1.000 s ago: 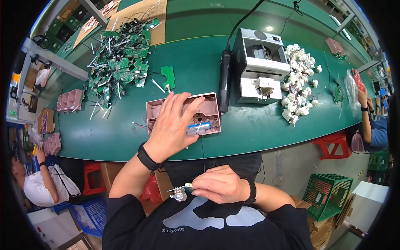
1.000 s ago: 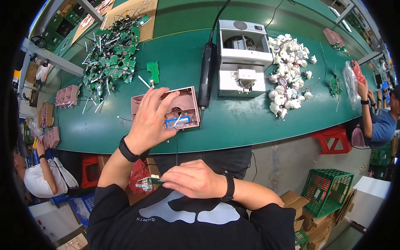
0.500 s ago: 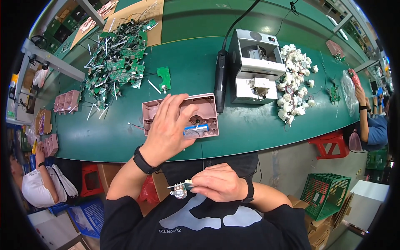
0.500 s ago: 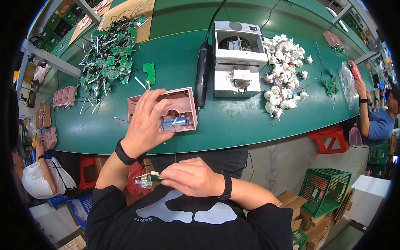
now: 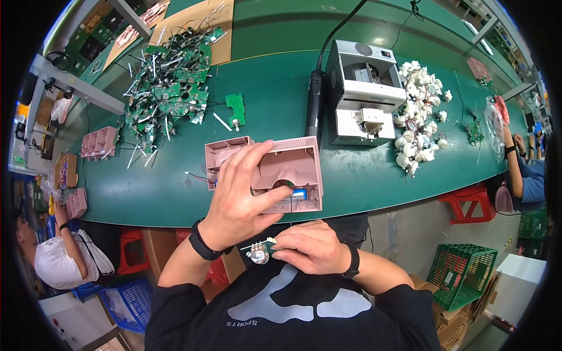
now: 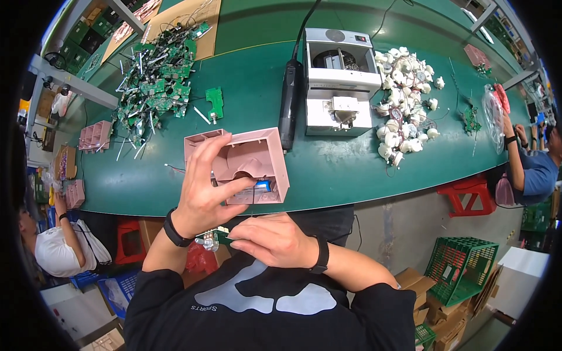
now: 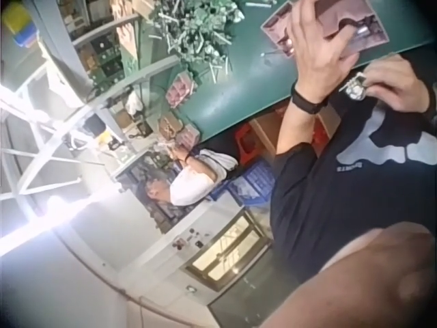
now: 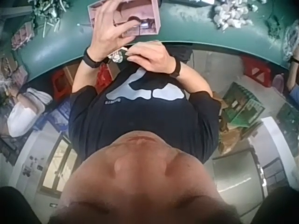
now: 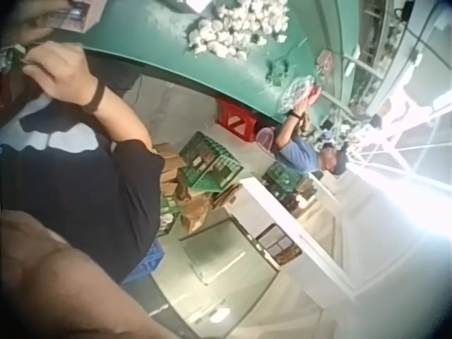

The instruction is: The person fits motors into pink plastic housings, positions circuit boards inside, and secures them using an electric screwdriver. They repeat this process for multiple assemblies before setting them aside on the table.

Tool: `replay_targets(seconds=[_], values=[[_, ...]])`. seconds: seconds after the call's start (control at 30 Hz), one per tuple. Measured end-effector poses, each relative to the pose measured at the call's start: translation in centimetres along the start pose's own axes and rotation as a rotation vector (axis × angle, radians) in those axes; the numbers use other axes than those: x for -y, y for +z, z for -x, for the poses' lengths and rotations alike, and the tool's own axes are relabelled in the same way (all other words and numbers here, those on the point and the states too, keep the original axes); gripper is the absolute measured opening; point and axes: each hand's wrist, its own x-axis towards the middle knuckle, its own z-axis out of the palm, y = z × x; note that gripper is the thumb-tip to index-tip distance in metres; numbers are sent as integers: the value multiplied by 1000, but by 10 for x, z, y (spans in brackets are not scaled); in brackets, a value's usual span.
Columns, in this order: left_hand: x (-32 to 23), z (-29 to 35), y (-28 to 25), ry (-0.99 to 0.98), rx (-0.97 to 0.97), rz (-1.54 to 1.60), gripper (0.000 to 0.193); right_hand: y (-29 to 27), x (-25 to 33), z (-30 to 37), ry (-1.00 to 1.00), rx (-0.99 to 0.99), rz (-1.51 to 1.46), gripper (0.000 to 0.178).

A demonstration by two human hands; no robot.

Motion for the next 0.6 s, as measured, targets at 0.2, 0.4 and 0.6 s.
replay_targets(seconds=[0.2,0.4,0.6], values=[[-3,5,-15,8,-8,-28,51,-6,7,-4,-162,113,195,27],[-8,8,-41,5,-117,-58,50,-33,-2,26,-87,-296,401,47],[-19,22,-42,-40,-36,82,52,-35,-8,-15,217,-227,308,42]])
